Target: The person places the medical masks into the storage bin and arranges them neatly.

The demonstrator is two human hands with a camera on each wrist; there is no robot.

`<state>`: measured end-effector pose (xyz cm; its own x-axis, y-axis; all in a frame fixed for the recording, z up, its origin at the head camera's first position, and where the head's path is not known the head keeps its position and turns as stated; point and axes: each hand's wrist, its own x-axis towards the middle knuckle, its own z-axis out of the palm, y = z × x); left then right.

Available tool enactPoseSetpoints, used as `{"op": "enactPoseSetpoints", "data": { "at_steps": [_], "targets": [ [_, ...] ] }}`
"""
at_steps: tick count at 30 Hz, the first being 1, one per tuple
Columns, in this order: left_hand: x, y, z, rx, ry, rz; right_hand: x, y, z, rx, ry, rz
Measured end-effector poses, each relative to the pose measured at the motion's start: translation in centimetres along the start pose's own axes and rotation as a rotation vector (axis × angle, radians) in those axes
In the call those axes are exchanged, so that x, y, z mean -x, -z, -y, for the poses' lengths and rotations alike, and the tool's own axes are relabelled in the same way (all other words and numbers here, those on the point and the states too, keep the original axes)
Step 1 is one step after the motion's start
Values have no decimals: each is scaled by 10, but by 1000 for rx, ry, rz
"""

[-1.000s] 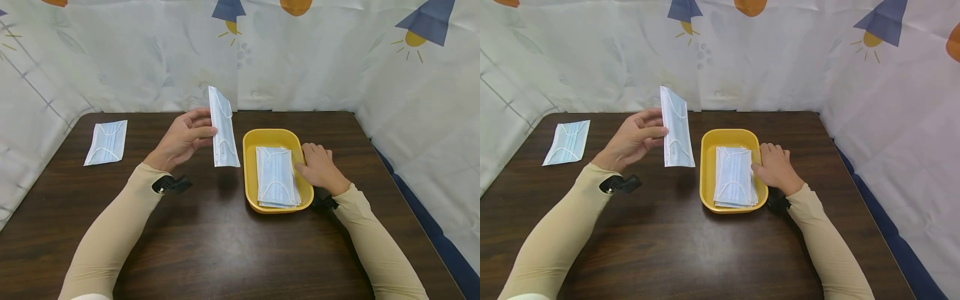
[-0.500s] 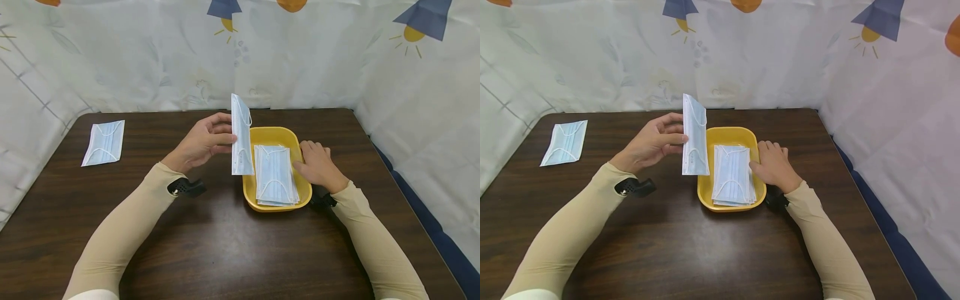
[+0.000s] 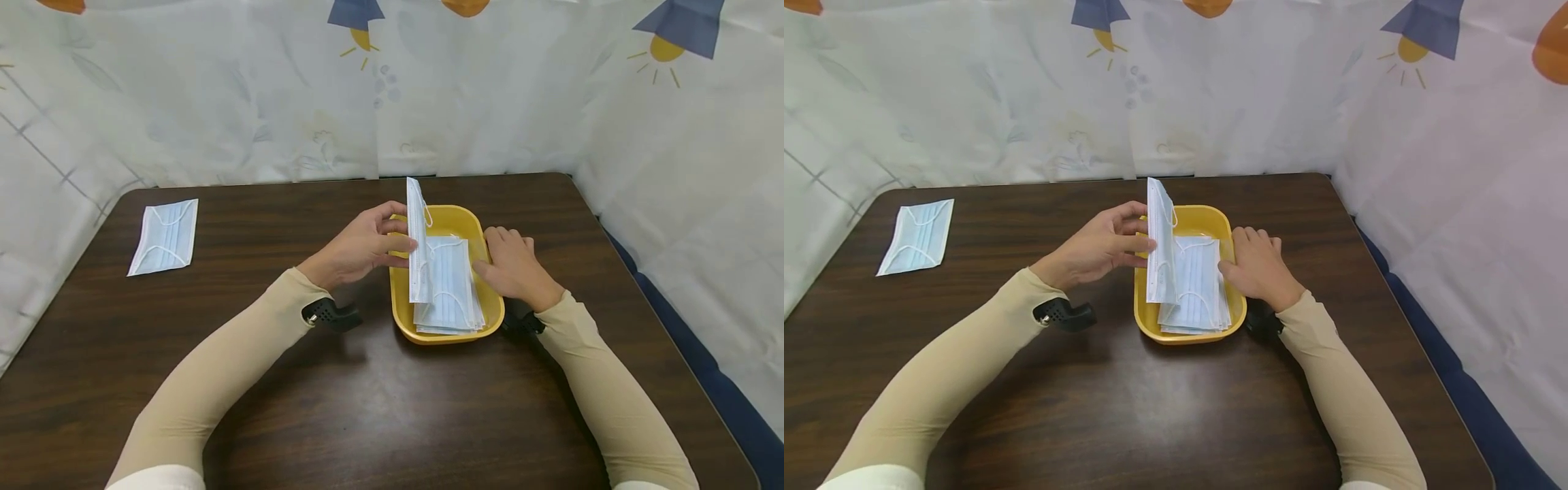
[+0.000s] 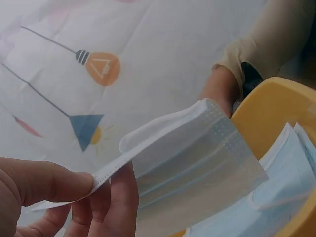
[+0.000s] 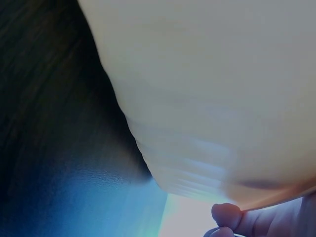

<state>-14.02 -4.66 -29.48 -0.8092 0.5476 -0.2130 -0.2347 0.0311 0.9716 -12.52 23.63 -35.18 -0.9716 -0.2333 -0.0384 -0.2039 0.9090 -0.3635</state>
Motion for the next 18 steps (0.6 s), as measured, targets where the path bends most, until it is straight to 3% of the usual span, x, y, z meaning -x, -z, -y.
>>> {"op": "enactPoseSetpoints", "data": {
  "at_steps": [8, 14, 18],
  "targets": [
    [-11, -17, 1, -62, 54, 41, -2, 1, 1, 11, -6, -16],
    [-29, -15, 12, -160, 175, 46, -2, 1, -1, 4, -3, -13],
    [-33, -15, 16, -219, 226, 61, -1, 1, -1, -1, -4, 2]
  ]
}}
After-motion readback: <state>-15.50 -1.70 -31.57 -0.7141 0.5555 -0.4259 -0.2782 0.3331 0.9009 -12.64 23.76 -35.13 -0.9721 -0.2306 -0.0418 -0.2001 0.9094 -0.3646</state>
